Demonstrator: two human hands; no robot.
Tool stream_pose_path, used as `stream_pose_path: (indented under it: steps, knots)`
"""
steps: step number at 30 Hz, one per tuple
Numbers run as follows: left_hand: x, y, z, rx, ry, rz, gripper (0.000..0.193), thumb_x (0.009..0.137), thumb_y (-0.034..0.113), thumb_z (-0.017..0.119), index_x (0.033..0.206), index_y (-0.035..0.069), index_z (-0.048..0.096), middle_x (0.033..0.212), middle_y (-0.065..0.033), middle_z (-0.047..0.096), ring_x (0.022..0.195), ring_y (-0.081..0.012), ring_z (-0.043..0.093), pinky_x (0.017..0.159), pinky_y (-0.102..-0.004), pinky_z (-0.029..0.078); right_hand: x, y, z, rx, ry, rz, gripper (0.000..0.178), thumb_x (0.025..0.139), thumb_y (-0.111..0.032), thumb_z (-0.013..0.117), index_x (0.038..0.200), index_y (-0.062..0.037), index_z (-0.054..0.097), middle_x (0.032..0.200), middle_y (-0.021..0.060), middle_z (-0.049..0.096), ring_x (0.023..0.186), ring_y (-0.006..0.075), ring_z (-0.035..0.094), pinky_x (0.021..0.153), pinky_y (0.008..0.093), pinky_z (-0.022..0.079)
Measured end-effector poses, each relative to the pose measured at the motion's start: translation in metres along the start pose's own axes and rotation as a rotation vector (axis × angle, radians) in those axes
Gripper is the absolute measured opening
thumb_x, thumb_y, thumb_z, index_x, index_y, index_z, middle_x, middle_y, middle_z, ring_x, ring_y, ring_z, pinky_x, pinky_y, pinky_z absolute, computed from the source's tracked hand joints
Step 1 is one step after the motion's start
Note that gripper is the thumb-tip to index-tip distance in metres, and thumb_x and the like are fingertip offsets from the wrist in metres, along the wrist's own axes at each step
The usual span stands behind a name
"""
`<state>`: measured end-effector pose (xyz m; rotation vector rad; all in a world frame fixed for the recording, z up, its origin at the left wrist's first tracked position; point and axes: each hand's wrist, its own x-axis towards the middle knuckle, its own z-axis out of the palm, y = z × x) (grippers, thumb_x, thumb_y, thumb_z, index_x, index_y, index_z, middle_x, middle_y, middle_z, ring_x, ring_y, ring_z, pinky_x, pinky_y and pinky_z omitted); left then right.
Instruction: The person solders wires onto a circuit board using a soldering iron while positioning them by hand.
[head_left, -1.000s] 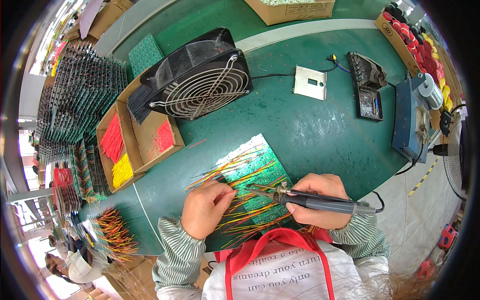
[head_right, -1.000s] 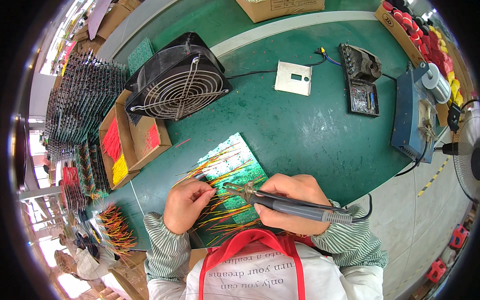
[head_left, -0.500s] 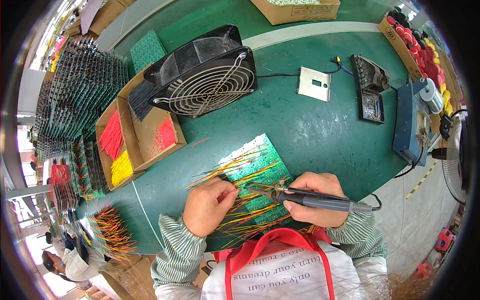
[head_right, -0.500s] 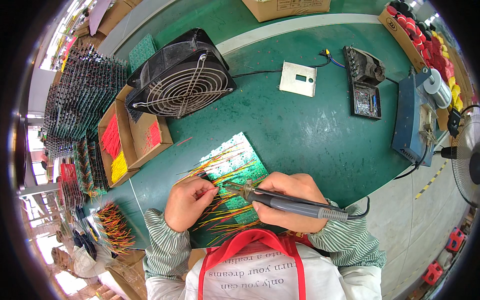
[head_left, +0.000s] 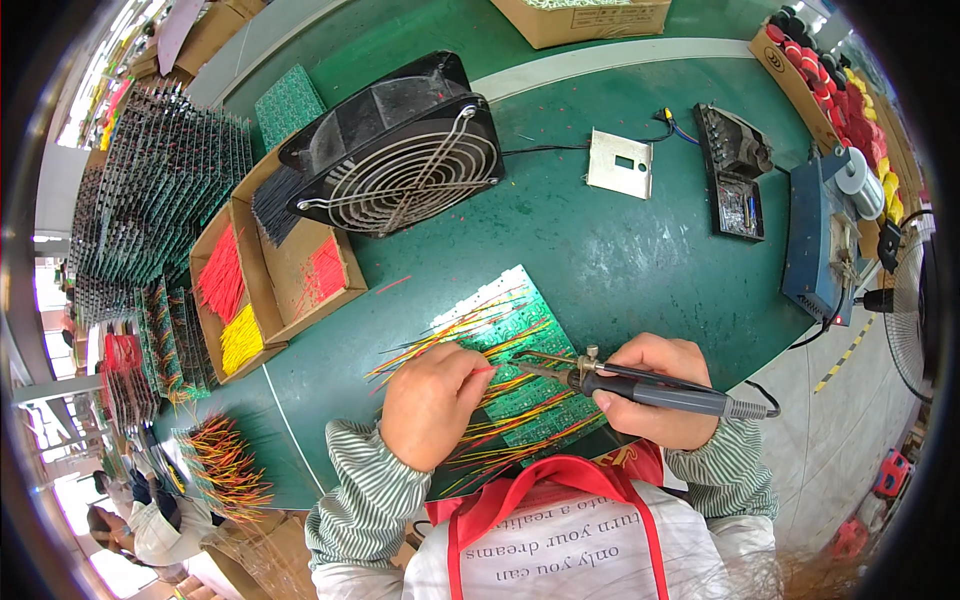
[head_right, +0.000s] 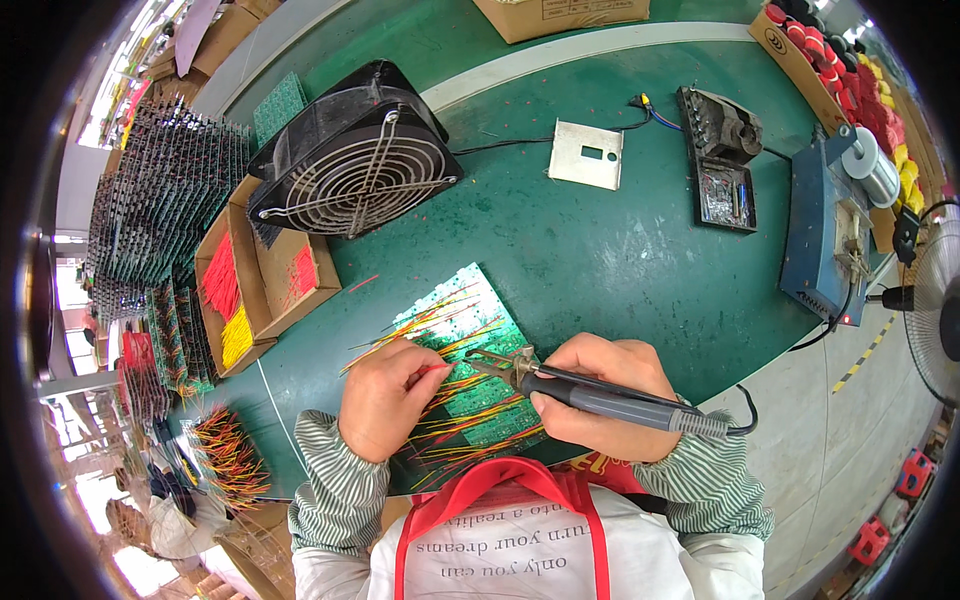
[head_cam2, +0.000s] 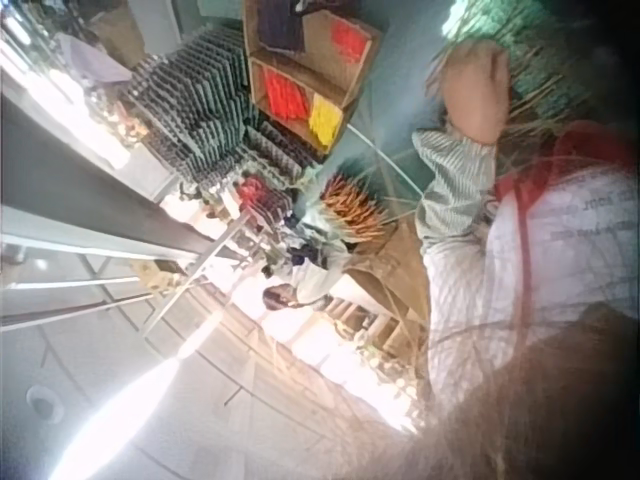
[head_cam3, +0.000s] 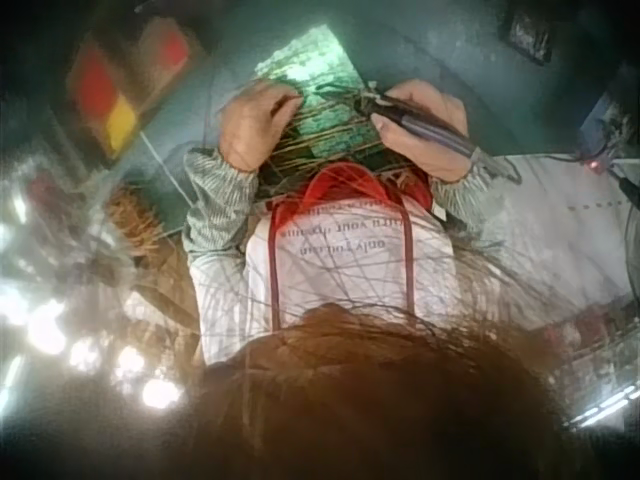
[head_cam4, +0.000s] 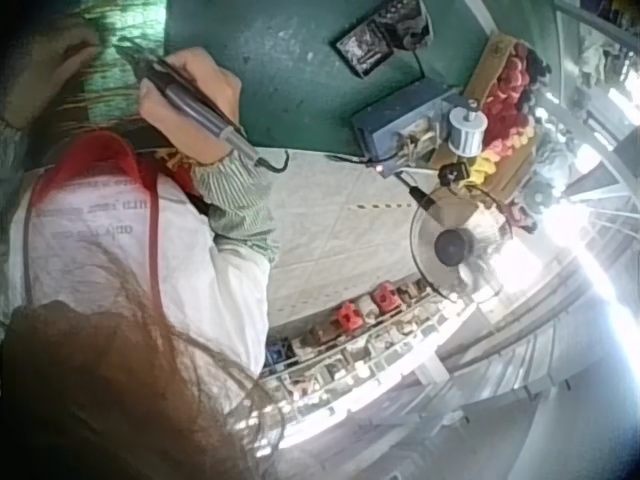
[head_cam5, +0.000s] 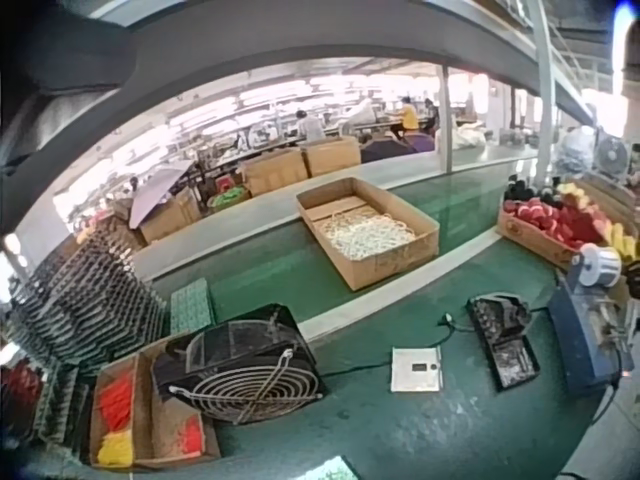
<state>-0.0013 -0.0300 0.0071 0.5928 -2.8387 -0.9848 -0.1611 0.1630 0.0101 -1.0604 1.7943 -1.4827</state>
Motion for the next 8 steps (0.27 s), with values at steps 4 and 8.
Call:
stream_pose_path:
  steps: [4, 8]
  knots:
    - [0.0032, -0.0014, 0.0029, -0.011, -0.019, -0.023, 0.009, 0.079, 0.010, 0.069, 0.080, 0.002, 0.065, 0.070, -0.0086, 0.058, 0.058, -0.0215, 0.057, 0.055, -0.0336, 0.045, 0.0012, 0.0002, 0.0000, -0.019, -0.012, 0.006, 0.018, 0.072, -0.006, 0.071, 0.082, -0.0027, 0.056, 0.061, 0.0046, 0.062, 0.050, 0.0104, 0.058, 0.048, 0.0247, 0.044]
    - [0.0042, -0.0024, 0.0015, -0.010, -0.040, -0.021, 0.010, 0.079, 0.010, 0.069, 0.080, 0.001, 0.065, 0.071, -0.0086, 0.058, 0.057, -0.0208, 0.056, 0.055, -0.0337, 0.045, 0.0034, 0.0019, 0.0011, -0.018, -0.028, 0.010, 0.018, 0.072, -0.007, 0.071, 0.083, -0.0027, 0.057, 0.061, 0.0049, 0.062, 0.050, 0.0118, 0.059, 0.048, 0.0251, 0.044]
